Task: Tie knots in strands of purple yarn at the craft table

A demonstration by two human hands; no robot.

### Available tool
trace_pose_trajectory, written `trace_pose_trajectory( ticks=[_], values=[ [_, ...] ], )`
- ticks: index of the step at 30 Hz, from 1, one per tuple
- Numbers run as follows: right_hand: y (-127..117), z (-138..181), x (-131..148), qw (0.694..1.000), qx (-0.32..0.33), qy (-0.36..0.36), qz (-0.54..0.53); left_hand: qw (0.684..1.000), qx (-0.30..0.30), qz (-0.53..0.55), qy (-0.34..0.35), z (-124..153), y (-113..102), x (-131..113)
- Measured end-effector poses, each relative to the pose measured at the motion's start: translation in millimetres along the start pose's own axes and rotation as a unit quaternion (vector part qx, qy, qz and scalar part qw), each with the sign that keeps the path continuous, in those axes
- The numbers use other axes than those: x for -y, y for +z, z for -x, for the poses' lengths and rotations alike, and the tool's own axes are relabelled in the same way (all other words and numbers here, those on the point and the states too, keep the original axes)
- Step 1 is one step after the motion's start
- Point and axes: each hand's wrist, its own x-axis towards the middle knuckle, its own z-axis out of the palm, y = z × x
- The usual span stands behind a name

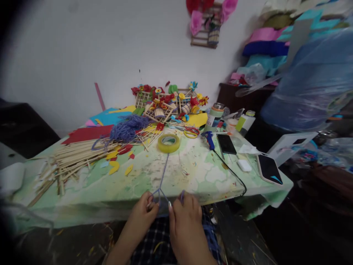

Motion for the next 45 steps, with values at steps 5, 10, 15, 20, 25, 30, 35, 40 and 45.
trace_pose_trajectory(
  ticks=[5,10,15,20,25,30,35,40,45],
  values=[
    [-11.6,0.5,-2.0,0.992,-0.043,-0.001,-0.119,1.000,-0.012,0.007,0.017,1.9,3.8,4.4],
    [0.7,-4.4,9.6,0.790,0.037,0.175,-0.586,0.998,-0.003,0.057,0.009,4.5,8.4,5.8],
    [19.2,-6.5,3.0,0.501,0.139,0.307,-0.797,0.994,0.027,0.107,0.008,7.9,8.6,8.4],
    [23.9,-5.7,-11.0,0.434,0.198,0.292,-0.829,0.993,0.020,0.112,0.028,7.0,3.5,8.8],
    [37.0,-3.1,-15.8,0.394,0.259,0.277,-0.837,0.996,0.025,0.077,0.027,4.8,-0.5,3.7],
    [42.5,-7.8,-16.3,0.380,0.333,0.251,-0.826,0.994,0.043,0.094,0.023,4.5,1.1,11.0],
    [42.6,-13.4,-0.9,0.549,0.302,0.251,-0.738,0.996,0.056,0.066,0.009,4.8,-2.0,18.3],
    [45.8,-12.2,4.9,0.797,0.166,0.201,-0.544,0.996,0.082,0.012,0.030,8.9,-19.8,12.3],
    [36.4,-8.3,-0.3,0.907,0.110,0.151,-0.378,0.997,0.080,0.008,-0.011,13.4,-38.7,14.6]
  ],
)
